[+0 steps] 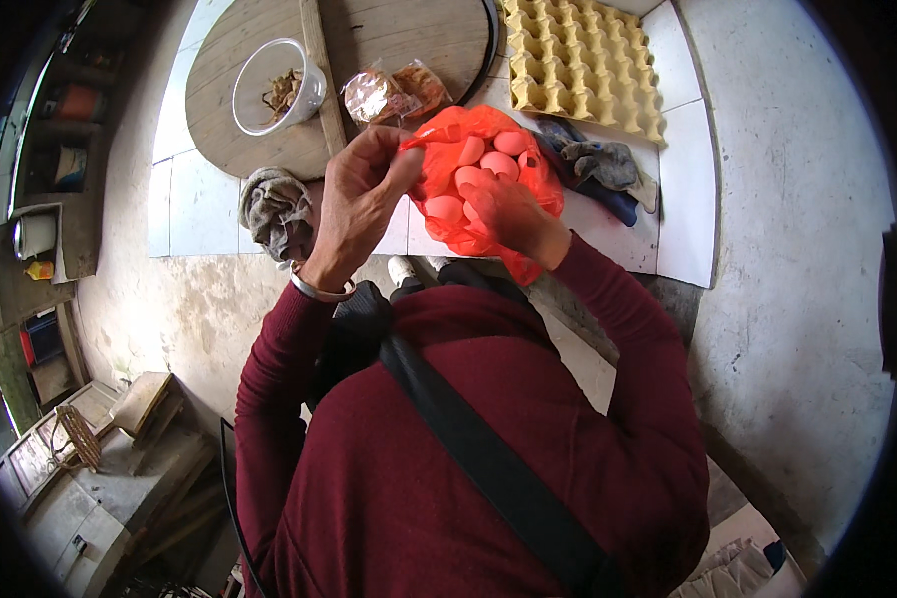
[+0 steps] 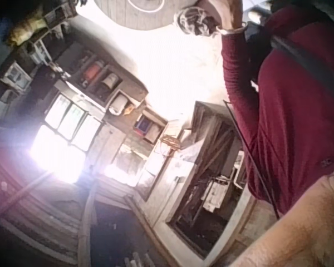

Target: The person unpacks eggs from a red plastic bag and places them one by one into a yellow egg tray on a tiled counter. The person also removes a small plastic-wrapped item from the bag and sets it aside.

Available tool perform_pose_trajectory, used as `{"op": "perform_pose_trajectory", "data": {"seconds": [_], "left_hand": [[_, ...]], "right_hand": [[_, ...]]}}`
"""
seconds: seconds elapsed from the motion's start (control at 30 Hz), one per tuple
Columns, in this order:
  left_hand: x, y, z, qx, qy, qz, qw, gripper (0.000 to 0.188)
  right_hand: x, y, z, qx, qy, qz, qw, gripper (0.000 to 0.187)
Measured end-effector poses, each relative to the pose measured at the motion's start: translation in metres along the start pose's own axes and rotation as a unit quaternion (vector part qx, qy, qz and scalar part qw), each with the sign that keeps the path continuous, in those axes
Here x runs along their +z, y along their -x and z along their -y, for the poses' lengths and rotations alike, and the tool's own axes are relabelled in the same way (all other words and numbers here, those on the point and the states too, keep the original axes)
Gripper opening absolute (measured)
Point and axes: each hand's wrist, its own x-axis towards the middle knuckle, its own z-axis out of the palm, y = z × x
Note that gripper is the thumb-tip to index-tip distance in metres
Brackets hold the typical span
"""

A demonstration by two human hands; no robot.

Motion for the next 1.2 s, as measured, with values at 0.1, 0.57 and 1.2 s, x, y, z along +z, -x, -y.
{"op": "perform_pose_trajectory", "data": {"seconds": [0.1,0.57,1.2], "left_hand": [[0.0,-0.001,0.0,0.001,0.003,0.003,1.0,0.014],[0.002,-0.002,0.003,-0.002,-0.01,0.019,1.0,0.02],[0.004,-0.004,0.003,0.007,0.014,0.009,1.0,0.018]], "right_hand": [[0.002,0.003,-0.004,0.044,-0.155,0.009,0.987,0.023],[-0.088,-0.006,-0.02,0.356,-0.729,0.028,0.584,0.018],[-0.021,-0.018,-0.015,0.056,0.048,0.075,0.994,0.013]]}}
